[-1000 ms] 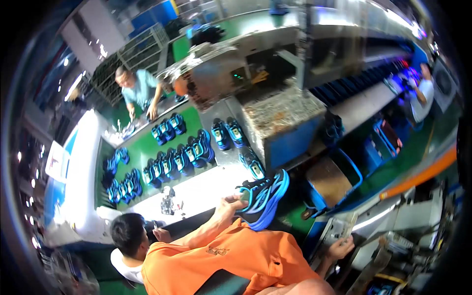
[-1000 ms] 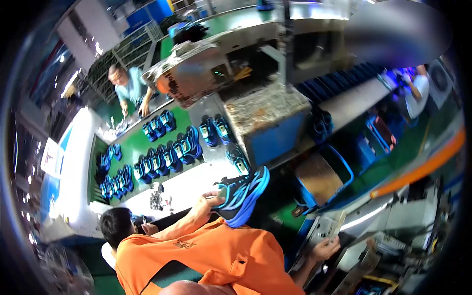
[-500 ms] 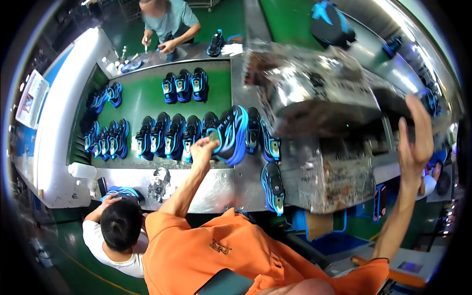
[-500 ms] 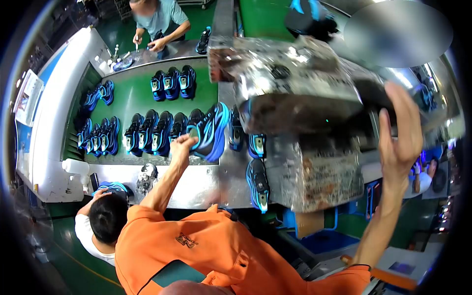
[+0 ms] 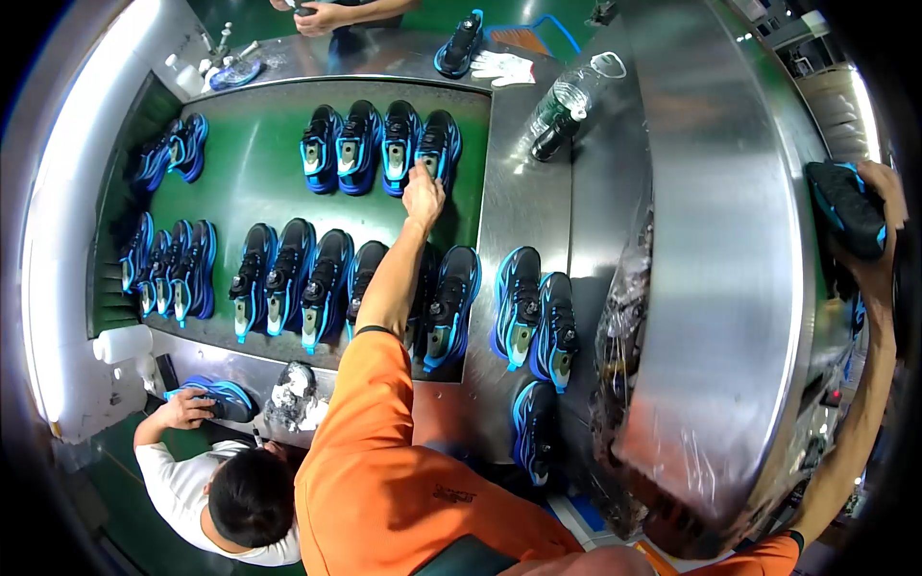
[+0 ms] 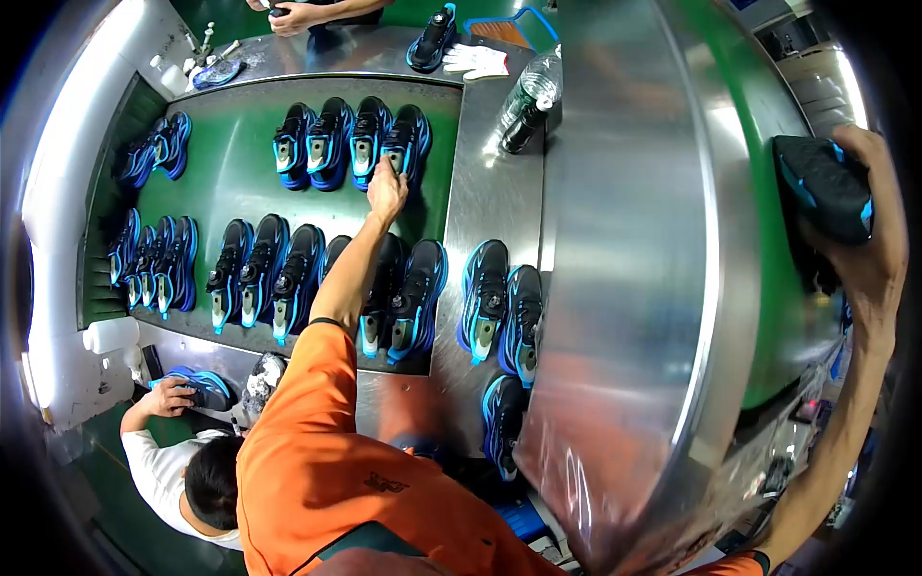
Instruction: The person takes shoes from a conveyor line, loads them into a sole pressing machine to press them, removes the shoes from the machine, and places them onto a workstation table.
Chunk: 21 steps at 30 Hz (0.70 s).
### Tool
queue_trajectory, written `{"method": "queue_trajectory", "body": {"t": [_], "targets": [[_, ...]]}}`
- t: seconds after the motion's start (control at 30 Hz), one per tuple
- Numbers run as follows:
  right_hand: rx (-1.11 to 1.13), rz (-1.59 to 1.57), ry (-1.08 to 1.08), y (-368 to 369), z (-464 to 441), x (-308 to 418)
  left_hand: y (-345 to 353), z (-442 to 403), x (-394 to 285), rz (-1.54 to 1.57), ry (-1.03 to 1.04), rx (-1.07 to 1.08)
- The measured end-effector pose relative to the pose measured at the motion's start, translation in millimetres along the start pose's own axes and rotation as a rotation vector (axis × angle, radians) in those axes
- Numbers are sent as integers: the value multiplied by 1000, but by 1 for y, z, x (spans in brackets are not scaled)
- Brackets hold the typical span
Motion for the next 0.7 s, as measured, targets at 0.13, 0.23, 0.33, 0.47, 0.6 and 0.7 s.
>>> {"method": "queue_trajectory", "body": {"t": [0.13,0.23,0.33,0.47,0.6,0.7], "targets": [[-3,-134,88,18,-18,-19,8,1,-5,-22,-44,105],[-192,-16,-66,-7,-36,45,-10,47,-21,87,25,89],[-357,124,-92,-28,-9,61,-52,150,-82,304,285,-20],[-524,233,45,-50,45,49,-20,307,-119,687,80,465],[-633,-184,364,-104,127,-2,-17,412,-176,1142,29,847],[-910,-376,526,-145,212,-24,-61,453,-267,1213,103,1386]]}}
Point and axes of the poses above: each hand's wrist, its own z-axis away from the middle knuckle, its own y-axis out of the palm, x = y × z, the point moved 5 cm from there along -z, towards the middle knuckle, and after that the axes turned 14 degrees about x, right-handed, at the moved point
